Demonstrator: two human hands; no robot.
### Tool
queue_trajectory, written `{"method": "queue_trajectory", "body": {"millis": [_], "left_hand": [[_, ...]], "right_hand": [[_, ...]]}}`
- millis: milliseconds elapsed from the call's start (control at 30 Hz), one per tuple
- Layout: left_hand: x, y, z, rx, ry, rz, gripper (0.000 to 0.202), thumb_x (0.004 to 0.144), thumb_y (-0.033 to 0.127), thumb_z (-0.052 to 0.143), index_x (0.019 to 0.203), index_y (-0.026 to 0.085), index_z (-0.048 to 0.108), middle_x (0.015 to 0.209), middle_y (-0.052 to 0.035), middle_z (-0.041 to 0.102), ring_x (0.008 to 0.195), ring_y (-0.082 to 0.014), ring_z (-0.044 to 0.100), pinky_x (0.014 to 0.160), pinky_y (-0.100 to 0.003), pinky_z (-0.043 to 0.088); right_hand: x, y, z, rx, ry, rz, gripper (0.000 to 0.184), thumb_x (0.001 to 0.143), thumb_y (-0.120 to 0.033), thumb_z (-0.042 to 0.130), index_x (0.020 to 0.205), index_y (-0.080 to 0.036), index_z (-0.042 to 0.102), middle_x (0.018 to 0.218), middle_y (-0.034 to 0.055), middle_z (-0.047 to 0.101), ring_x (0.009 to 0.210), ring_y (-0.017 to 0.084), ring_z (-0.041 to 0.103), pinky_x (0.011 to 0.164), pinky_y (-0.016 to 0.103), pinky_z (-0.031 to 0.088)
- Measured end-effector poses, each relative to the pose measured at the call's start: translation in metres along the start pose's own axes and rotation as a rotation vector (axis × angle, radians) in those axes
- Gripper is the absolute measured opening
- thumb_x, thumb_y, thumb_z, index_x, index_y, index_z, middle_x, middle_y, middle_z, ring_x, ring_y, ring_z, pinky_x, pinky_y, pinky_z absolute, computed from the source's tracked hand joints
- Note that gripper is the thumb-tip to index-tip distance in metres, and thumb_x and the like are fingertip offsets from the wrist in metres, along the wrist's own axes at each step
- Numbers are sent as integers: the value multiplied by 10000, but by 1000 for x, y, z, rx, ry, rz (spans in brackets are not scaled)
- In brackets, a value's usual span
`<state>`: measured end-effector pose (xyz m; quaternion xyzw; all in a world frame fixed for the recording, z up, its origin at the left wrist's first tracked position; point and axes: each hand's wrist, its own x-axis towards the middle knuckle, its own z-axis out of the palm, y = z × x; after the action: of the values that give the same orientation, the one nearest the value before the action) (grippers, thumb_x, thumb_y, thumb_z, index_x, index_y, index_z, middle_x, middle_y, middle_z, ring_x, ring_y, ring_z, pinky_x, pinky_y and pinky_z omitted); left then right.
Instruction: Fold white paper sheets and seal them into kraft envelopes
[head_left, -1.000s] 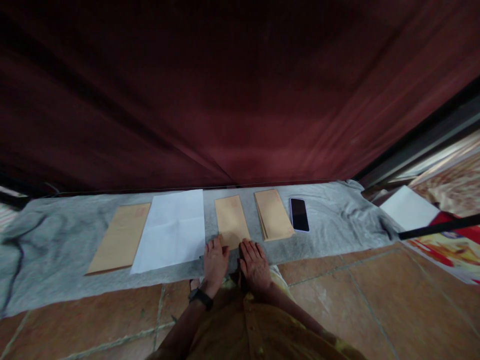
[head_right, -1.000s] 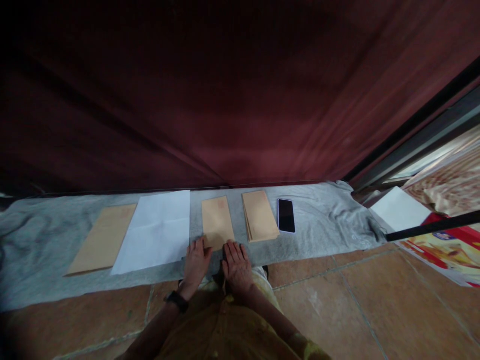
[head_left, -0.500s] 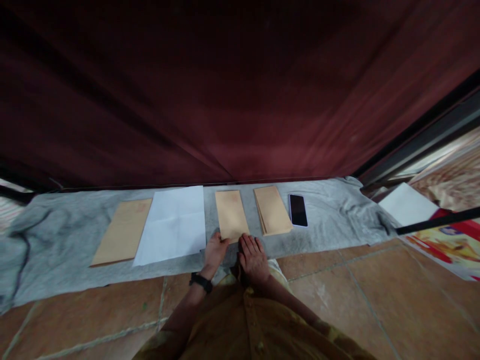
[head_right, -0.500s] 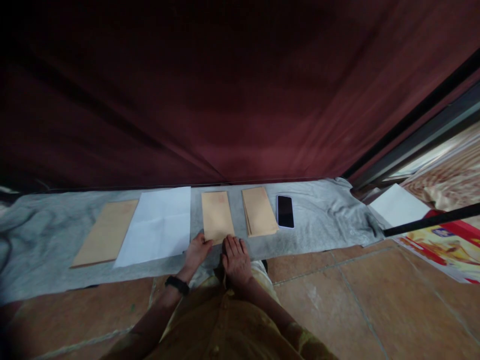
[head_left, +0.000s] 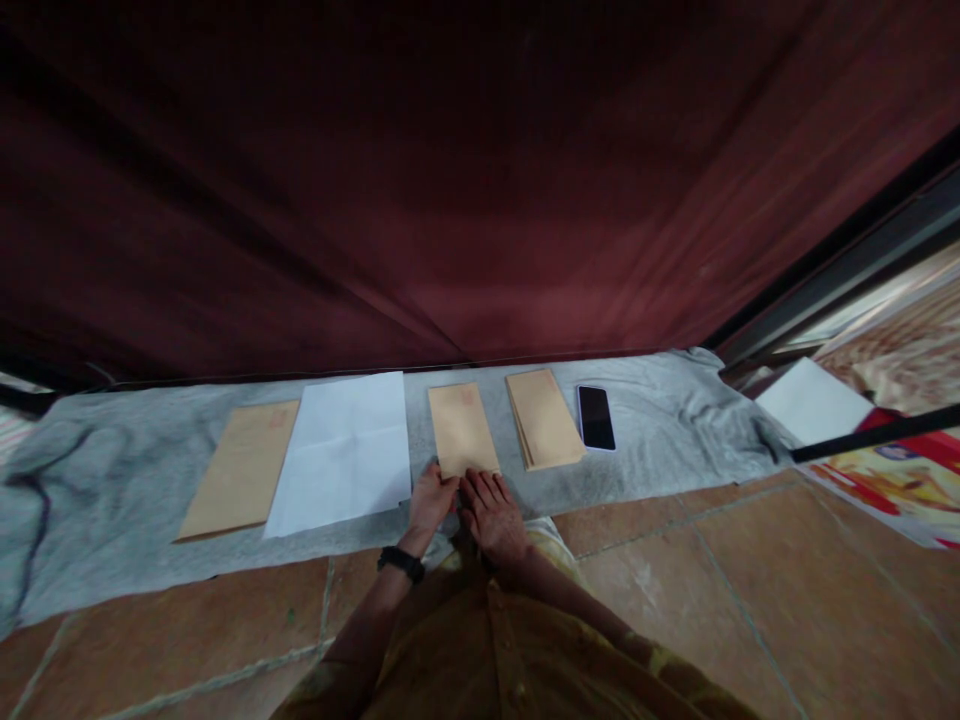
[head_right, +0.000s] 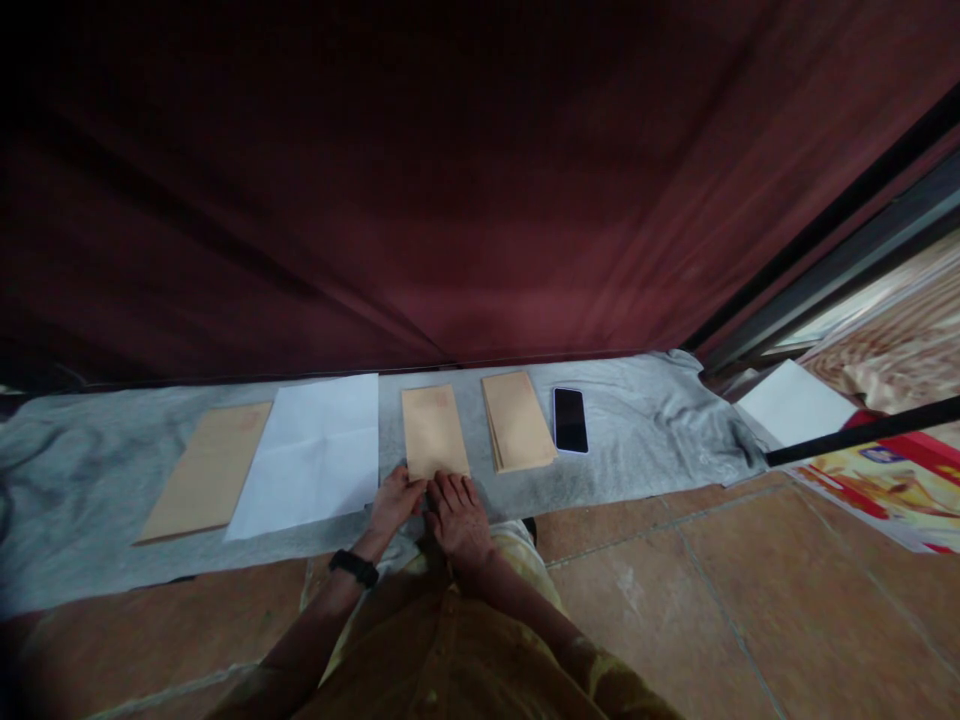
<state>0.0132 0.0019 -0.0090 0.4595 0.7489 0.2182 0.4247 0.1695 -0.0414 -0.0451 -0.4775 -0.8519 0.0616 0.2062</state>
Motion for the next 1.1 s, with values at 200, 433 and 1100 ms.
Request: {"method": "queue_trajectory", "body": {"millis": [200,433,1100], "left_hand": [[-2,2,-2,51,-9,-18,120,907,243,529,983,165,578,588,41,598,452,-116,557,480,-231,390],[-4,2,-6,97,-30,-59,100,914,256,509,965,183,556,585,39,590,469,-137,583,501,-245,414],[-24,8,-5,549,166,-11,294,985,321,465,1225,159,517,972,-118,741,841,-235,719,705,-313,474]], "right_hand": [[-7,6,1,4,16,36,524,1028,-356,471,1521,-182,431,1541,73,485,1419,229,446,1220,445,289],[-13,15,-13,-20,8,93,533,1034,-290,428,1551,-172,375,1535,94,489,1416,232,454,1206,471,314],[-15,18,-12,-5,3,79,555,1026,-267,420,1567,-168,342,1544,95,476,1419,240,449,1211,478,297]]}}
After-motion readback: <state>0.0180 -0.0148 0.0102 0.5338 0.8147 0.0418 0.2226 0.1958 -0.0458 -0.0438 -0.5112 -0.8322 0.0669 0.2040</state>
